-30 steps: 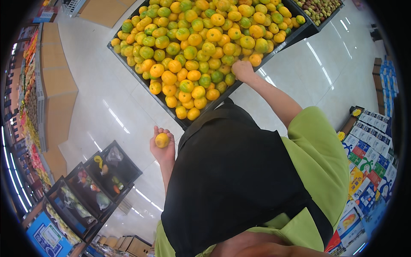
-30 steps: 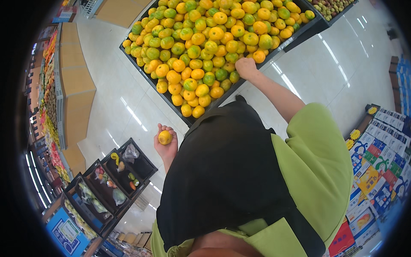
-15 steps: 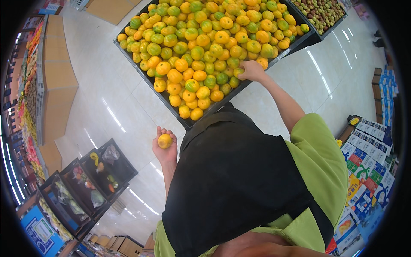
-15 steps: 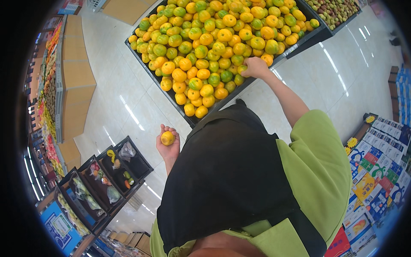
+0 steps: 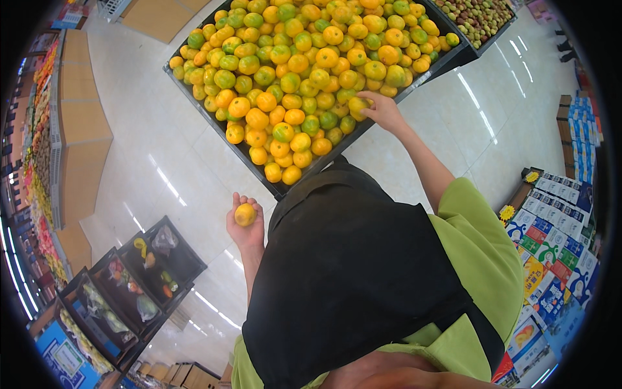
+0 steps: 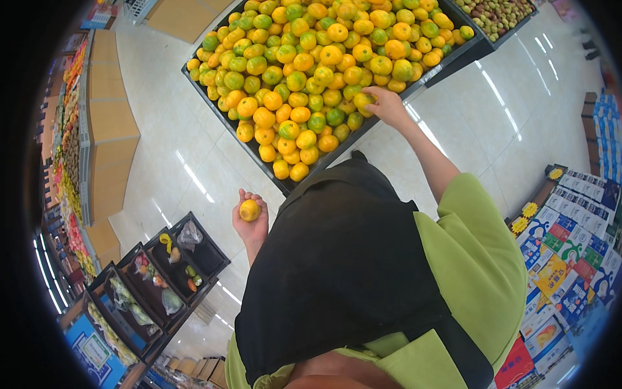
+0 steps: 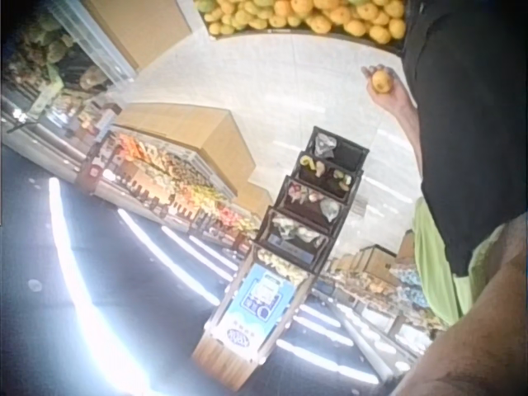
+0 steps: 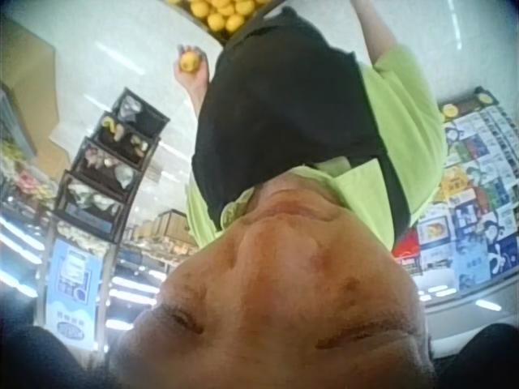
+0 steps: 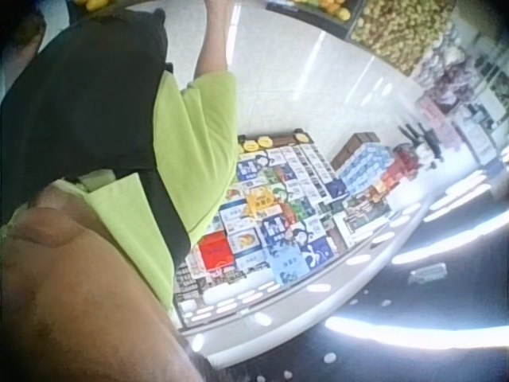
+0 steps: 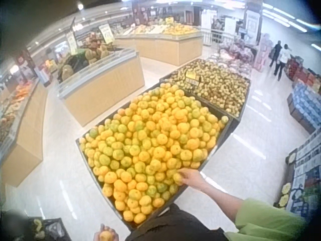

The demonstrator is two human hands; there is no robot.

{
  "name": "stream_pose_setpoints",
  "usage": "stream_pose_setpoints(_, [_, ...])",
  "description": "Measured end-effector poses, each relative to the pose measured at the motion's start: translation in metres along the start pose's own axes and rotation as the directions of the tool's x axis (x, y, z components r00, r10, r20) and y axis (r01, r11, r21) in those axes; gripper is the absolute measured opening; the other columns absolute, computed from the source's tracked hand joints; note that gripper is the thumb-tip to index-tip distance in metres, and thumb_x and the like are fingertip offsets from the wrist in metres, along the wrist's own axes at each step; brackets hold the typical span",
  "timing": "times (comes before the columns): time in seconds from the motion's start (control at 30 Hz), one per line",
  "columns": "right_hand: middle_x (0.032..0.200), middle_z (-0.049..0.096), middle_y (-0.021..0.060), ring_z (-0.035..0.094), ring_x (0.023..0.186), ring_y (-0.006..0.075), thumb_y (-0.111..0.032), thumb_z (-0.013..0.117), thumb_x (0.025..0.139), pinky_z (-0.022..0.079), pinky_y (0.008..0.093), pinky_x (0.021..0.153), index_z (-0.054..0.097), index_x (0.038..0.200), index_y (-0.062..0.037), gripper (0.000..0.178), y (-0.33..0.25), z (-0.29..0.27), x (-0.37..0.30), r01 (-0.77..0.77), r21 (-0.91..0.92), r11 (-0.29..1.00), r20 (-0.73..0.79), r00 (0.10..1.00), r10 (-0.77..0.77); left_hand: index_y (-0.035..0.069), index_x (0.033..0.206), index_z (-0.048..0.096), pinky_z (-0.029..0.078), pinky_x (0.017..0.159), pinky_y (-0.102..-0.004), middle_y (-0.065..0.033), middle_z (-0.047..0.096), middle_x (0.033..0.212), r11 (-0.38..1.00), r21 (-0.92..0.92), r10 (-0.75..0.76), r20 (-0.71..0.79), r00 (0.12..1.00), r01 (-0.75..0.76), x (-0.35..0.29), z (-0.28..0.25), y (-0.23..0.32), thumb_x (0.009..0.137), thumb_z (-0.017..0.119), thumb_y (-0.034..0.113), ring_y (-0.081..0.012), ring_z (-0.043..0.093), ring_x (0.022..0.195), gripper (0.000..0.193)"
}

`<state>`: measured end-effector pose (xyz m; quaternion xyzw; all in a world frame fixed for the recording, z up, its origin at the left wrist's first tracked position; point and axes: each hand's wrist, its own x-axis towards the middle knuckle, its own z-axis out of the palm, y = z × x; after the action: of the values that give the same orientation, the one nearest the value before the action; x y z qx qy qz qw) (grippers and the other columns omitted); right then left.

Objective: The person walks through a supermarket produce section, selects several small citrus fruits from a bin, and places them on a weighing scale. They wipe the scale surface with a cloth and continue selecting more citrus fruits, handling them one at a time.

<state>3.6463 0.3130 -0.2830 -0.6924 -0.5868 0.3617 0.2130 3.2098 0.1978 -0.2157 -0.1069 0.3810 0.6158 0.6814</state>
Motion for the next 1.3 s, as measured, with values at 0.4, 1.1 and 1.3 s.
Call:
stream_pose_setpoints(0.4, [0.088, 0.065, 0.0145, 0.068, 0.086, 0.0337, -0.032, 0.079, 0.074, 0.054, 0.0434, 0.072, 0.068, 0.092, -0.0020, 0.037, -0.047, 0.091, -0.014, 0.236, -0.587, 0.775, 0.151, 0.972, -0.181, 0.006, 0.123, 0.055, 0.052, 0.079, -0.0381, -0.0097, 0.058, 0.094, 0.999, -0.051, -0.012, 0.034, 0.999, 0.014, -0.002, 0.003, -0.002, 0.094, 0.046, 0.013, -0.0264, 0.057, 0.089, 0.032])
stream_pose_setpoints(1.1, [0.116, 0.065, 0.0136, 0.064, 0.099, 0.0328, -0.034, 0.074, 0.084, 0.053, 0.0421, 0.081, 0.061, 0.120, -0.0066, 0.047, -0.040, 0.001, 0.033, 0.167, -0.284, 0.944, -0.470, 0.834, -0.289, 0.006, 0.116, 0.060, 0.053, 0.085, -0.0383, -0.0071, 0.065, 0.090, 0.991, 0.105, -0.081, -0.038, 0.996, 0.085, 0.008, -0.010, -0.007, 0.103, 0.050, 0.038, -0.0248, 0.061, 0.093, 0.036])
stream_pose_setpoints(1.3, [0.096, 0.064, 0.0076, 0.064, 0.093, 0.0275, -0.010, 0.063, 0.079, 0.054, 0.0391, 0.074, 0.066, 0.108, -0.0104, 0.029, -0.042, 0.032, 0.014, 0.479, -0.519, 0.708, -0.156, 0.761, -0.629, 0.005, 0.118, 0.058, 0.053, 0.084, -0.0385, -0.0076, 0.064, 0.094, 0.984, 0.160, -0.072, -0.054, 0.996, 0.079, 0.012, -0.004, -0.009, 0.104, 0.049, 0.041, -0.0251, 0.060, 0.092, 0.040])
